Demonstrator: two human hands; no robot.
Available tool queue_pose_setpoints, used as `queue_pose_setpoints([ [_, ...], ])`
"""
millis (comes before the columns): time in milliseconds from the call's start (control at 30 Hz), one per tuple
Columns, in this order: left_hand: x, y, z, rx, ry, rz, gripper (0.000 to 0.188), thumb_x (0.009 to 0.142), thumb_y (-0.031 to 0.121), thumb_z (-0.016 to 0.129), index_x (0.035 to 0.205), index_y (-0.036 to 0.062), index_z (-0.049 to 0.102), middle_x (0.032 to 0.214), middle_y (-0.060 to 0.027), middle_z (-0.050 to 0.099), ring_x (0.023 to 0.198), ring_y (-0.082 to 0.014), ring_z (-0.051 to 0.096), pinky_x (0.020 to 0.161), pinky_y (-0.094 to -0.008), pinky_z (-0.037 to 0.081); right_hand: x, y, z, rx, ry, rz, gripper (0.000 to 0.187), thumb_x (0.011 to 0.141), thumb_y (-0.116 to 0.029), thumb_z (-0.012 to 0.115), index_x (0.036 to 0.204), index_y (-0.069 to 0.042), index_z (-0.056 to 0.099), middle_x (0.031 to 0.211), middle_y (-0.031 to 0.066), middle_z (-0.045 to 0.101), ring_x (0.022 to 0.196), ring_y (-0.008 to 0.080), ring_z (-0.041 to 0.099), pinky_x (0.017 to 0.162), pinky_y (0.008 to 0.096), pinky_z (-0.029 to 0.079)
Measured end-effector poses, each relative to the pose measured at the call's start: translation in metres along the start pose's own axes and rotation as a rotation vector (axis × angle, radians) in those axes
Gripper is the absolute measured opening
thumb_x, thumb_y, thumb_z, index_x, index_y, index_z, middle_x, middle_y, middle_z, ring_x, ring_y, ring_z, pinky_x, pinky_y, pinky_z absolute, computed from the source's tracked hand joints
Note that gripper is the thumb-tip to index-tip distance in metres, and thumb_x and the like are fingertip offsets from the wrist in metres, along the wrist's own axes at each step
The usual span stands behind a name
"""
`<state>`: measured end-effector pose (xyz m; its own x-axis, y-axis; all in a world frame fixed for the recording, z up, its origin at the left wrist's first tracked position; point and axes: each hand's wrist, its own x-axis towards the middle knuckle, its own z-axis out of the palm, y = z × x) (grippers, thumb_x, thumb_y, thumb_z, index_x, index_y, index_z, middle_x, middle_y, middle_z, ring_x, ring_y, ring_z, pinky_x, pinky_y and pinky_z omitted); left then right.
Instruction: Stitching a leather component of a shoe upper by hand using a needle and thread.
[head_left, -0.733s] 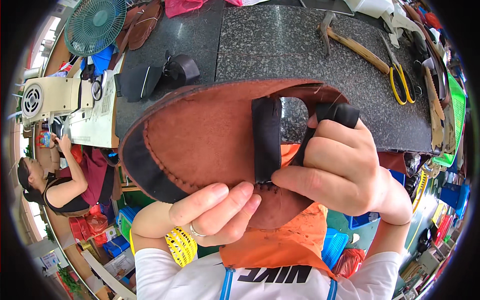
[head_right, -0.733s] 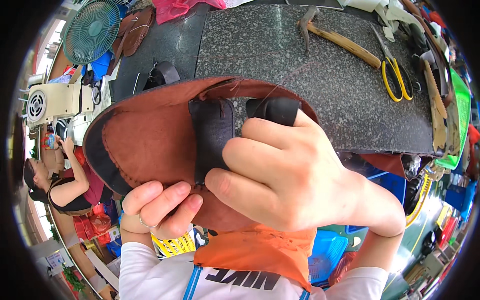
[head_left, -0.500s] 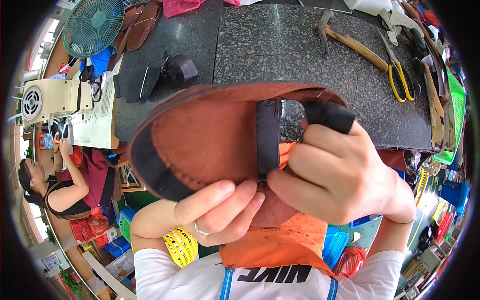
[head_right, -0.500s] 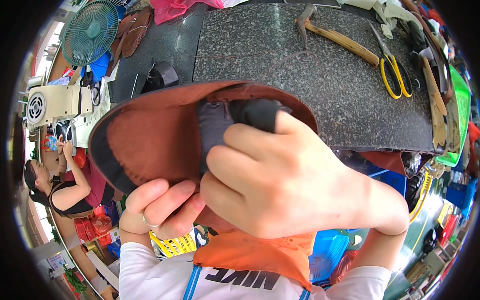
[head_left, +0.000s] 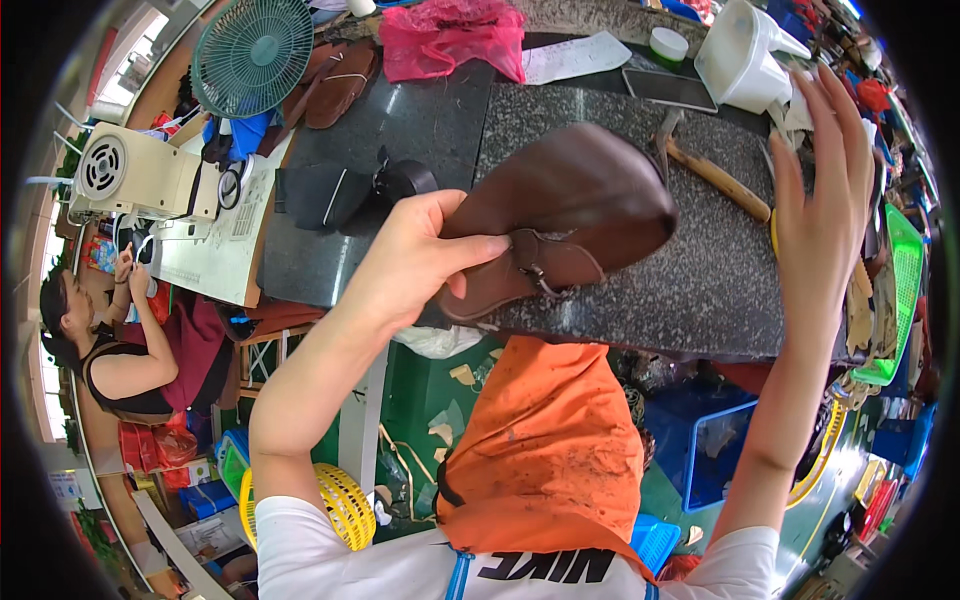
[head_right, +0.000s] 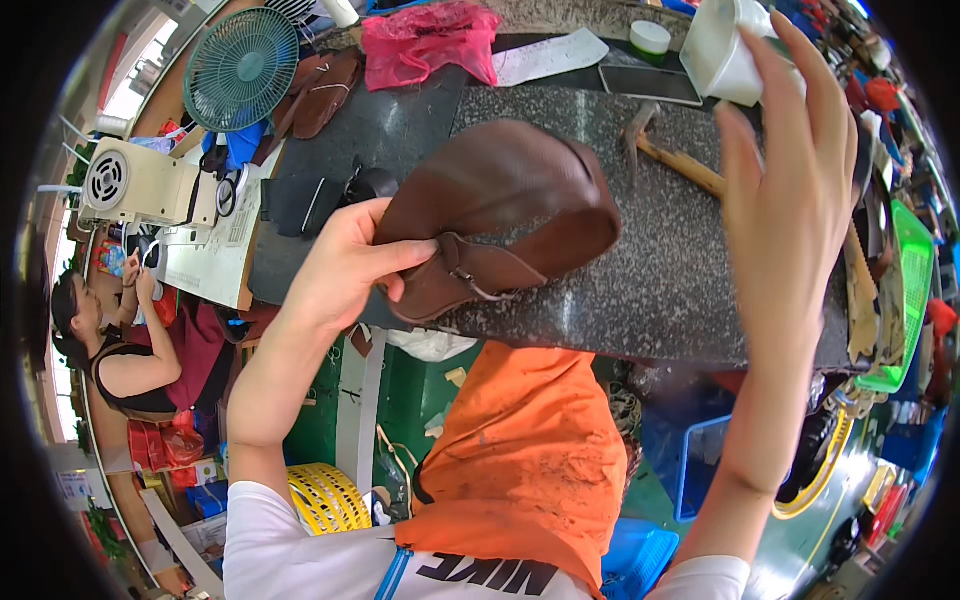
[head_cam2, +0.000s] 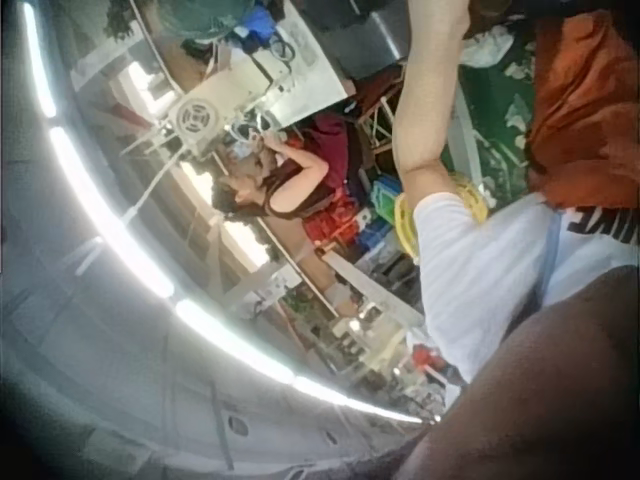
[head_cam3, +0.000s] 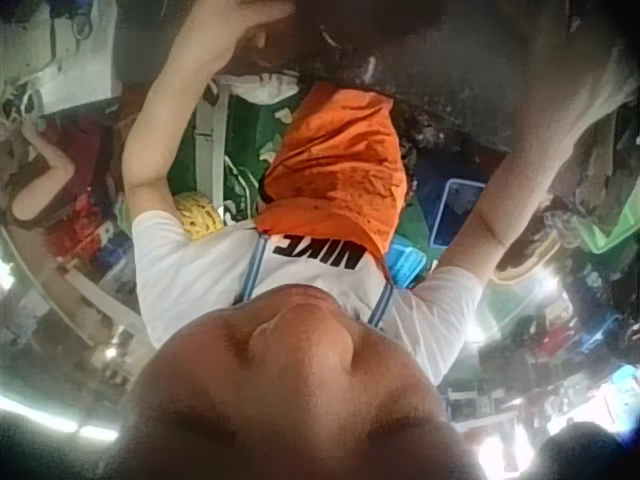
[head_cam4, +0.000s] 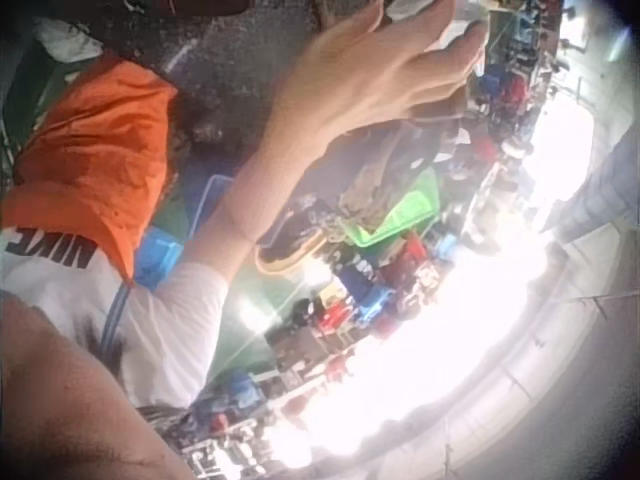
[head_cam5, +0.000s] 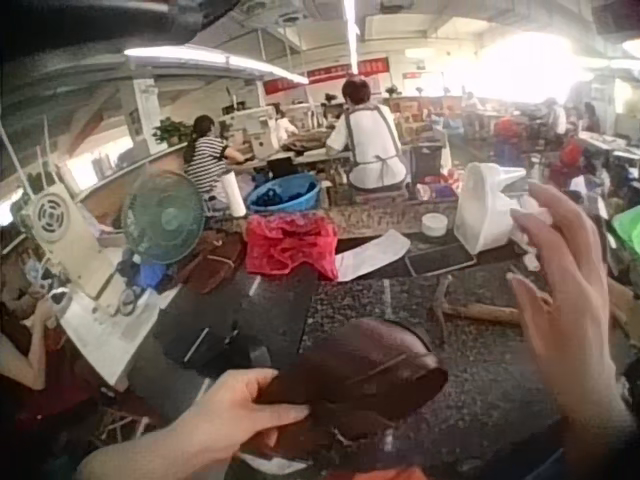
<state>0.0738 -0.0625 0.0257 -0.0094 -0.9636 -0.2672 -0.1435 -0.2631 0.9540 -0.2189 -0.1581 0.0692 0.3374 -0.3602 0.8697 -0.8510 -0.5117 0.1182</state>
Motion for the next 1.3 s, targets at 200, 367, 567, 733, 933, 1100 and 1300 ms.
queue_pose_setpoints([
  [200,-0.003,-0.008,0.029,-0.430,-0.064,-0.049,0.018,0.083,0.007,0.071,0.098,0.0011,0.066,0.085,-0.0028,0.068,0.066,-0.0054,0.060,0.048,-0.0178,0.044,-0.058,-0.099,0.000,0.576,-0.218,-0.167,0.036,0.059,-0.014,0.063,0.094,-0.008,0.067,0.094,0.0035,0.058,0.087,0.0210,0.056,0.070,0.0332,0.048],
  [367,-0.017,-0.010,0.037,-0.582,-0.065,-0.125,0.015,0.083,0.010,0.071,0.095,0.0013,0.067,0.084,-0.0028,0.068,0.066,-0.0071,0.061,0.049,-0.0194,0.046,-0.060,-0.099,0.018,0.795,-0.120,-0.186,0.035,0.060,-0.014,0.064,0.094,-0.006,0.068,0.094,0.0042,0.059,0.089,0.0220,0.058,0.070,0.0327,0.049],
  [567,-0.024,-0.013,0.050,-0.691,-0.065,-0.077,0.013,0.086,0.010,0.068,0.096,0.0027,0.067,0.085,-0.0034,0.068,0.069,-0.0079,0.063,0.053,-0.0203,0.051,-0.068,-0.105,0.020,0.849,0.008,-0.041,0.029,0.060,-0.008,0.068,0.089,-0.005,0.068,0.098,0.0062,0.064,0.093,0.0246,0.059,0.078,0.0350,0.049],
  [733,-0.016,-0.021,0.059,-0.654,0.102,-0.032,0.013,0.087,0.008,0.067,0.098,0.0022,0.067,0.089,-0.0043,0.069,0.071,-0.0083,0.063,0.054,-0.0209,0.050,-0.068,-0.112,-0.042,1.258,-0.264,0.015,0.020,0.067,-0.017,0.076,0.086,-0.012,0.070,0.078,0.0011,0.065,0.065,0.0169,0.059,0.062,0.0297,0.049],
  [933,-0.032,-0.020,0.066,-0.718,0.111,0.096,0.013,0.088,0.007,0.065,0.100,0.0021,0.066,0.093,-0.0081,0.069,0.074,-0.0128,0.065,0.058,-0.0248,0.053,-0.082,-0.124,-0.016,1.311,-0.346,0.822,0.027,0.082,0.004,0.068,0.104,-0.006,0.055,0.056,-0.0058,0.053,0.050,-0.0033,0.044,0.045,0.0164,0.031],
  [1100,-0.038,-0.016,0.070,-0.741,0.099,0.102,0.013,0.087,0.006,0.066,0.100,0.0015,0.066,0.095,-0.0078,0.069,0.077,-0.0123,0.065,0.063,-0.0254,0.052,-0.082,-0.128,-0.018,1.425,-0.250,0.872,0.020,0.084,0.003,0.068,0.092,-0.005,0.051,0.056,-0.0052,0.053,0.048,-0.0026,0.043,0.043,0.0157,0.029],
  [1300,-0.042,-0.022,0.069,-0.772,0.089,0.133,0.013,0.087,0.005,0.067,0.100,0.0014,0.067,0.096,-0.0084,0.070,0.080,-0.0124,0.065,0.068,-0.0255,0.052,-0.077,-0.129,-0.027,1.425,-0.368,0.746,0.025,0.085,0.012,0.060,0.098,-0.004,0.046,0.074,-0.0037,0.051,0.061,-0.0015,0.043,0.051,0.0146,0.032],
])
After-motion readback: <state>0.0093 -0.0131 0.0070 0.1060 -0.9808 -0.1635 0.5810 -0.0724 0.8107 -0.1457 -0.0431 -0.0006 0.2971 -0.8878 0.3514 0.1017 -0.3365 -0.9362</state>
